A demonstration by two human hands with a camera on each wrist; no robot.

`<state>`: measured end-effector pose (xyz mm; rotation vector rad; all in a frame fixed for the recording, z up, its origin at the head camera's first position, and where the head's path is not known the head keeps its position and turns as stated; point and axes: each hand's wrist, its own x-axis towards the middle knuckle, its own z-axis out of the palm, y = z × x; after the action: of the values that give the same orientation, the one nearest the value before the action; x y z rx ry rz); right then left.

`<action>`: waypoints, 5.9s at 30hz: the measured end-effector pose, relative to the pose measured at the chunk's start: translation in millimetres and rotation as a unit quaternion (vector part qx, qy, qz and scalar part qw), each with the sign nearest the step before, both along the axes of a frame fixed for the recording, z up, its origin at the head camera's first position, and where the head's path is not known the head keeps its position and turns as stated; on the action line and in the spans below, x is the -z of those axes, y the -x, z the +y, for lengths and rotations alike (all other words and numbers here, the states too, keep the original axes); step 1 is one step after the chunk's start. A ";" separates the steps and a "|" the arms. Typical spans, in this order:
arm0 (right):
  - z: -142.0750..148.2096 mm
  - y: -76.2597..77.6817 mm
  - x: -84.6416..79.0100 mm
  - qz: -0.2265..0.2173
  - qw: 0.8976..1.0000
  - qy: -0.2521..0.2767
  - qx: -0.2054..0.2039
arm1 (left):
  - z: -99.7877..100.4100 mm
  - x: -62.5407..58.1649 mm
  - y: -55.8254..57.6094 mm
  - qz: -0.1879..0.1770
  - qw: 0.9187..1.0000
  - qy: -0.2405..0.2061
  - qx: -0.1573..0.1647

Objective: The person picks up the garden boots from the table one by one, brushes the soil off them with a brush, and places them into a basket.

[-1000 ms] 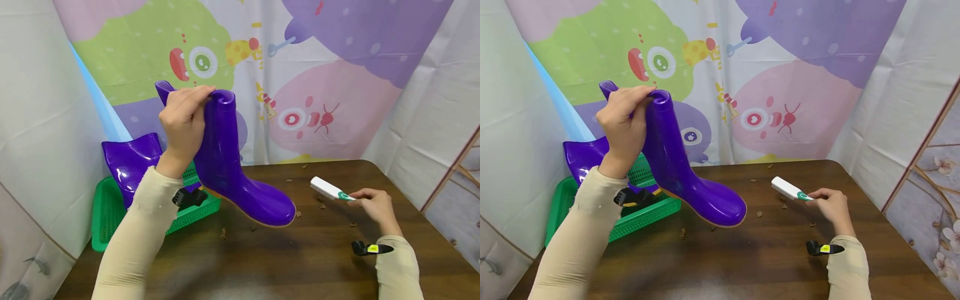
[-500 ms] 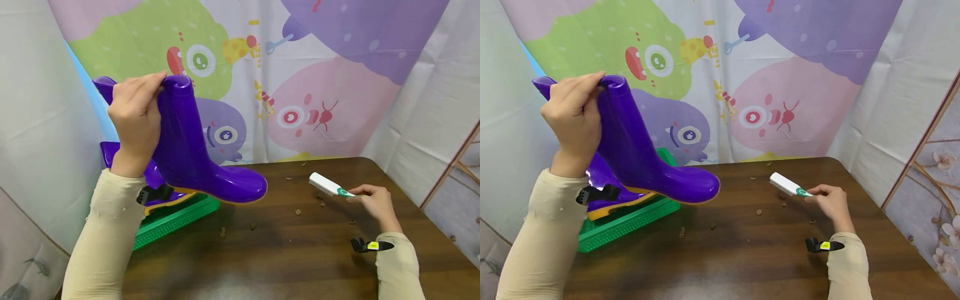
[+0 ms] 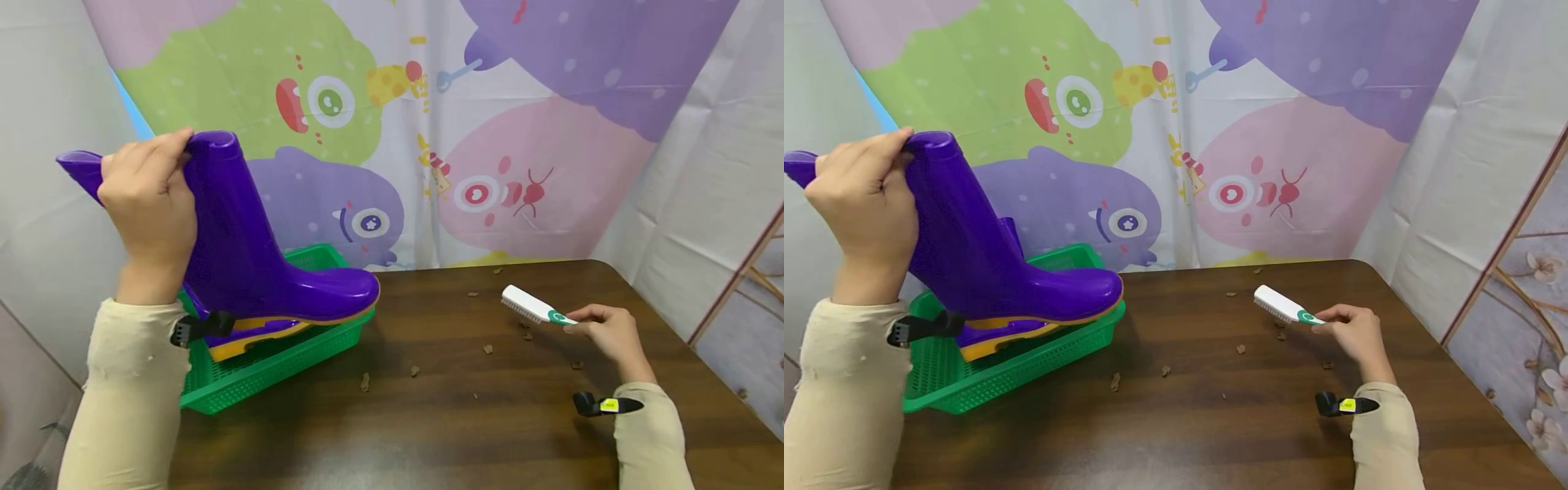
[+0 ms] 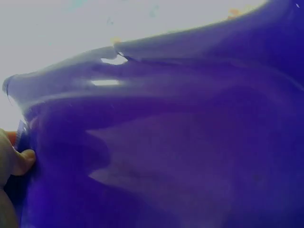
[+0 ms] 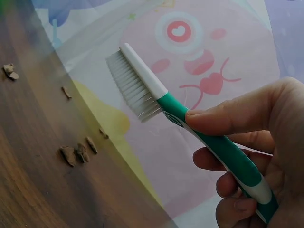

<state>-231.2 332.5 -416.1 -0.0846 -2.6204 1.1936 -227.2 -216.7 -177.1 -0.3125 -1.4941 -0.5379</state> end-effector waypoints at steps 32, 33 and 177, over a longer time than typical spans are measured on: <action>-3.8 0.8 2.5 -0.010 1.000 0.004 -0.023 | -72.5 69.4 0.7 -0.173 0.980 0.067 -0.073; -3.8 0.9 2.4 -0.009 1.000 0.003 -0.023 | -73.7 71.2 2.6 -0.173 0.981 0.060 -0.071; -17.0 8.4 11.1 -0.008 0.998 0.017 -0.059 | -51.5 169.4 84.4 -0.630 0.759 0.162 -0.018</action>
<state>-239.6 315.5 -427.2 0.0542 -2.6512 1.2815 -311.5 -268.2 -346.5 -0.1619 -2.9338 -0.4491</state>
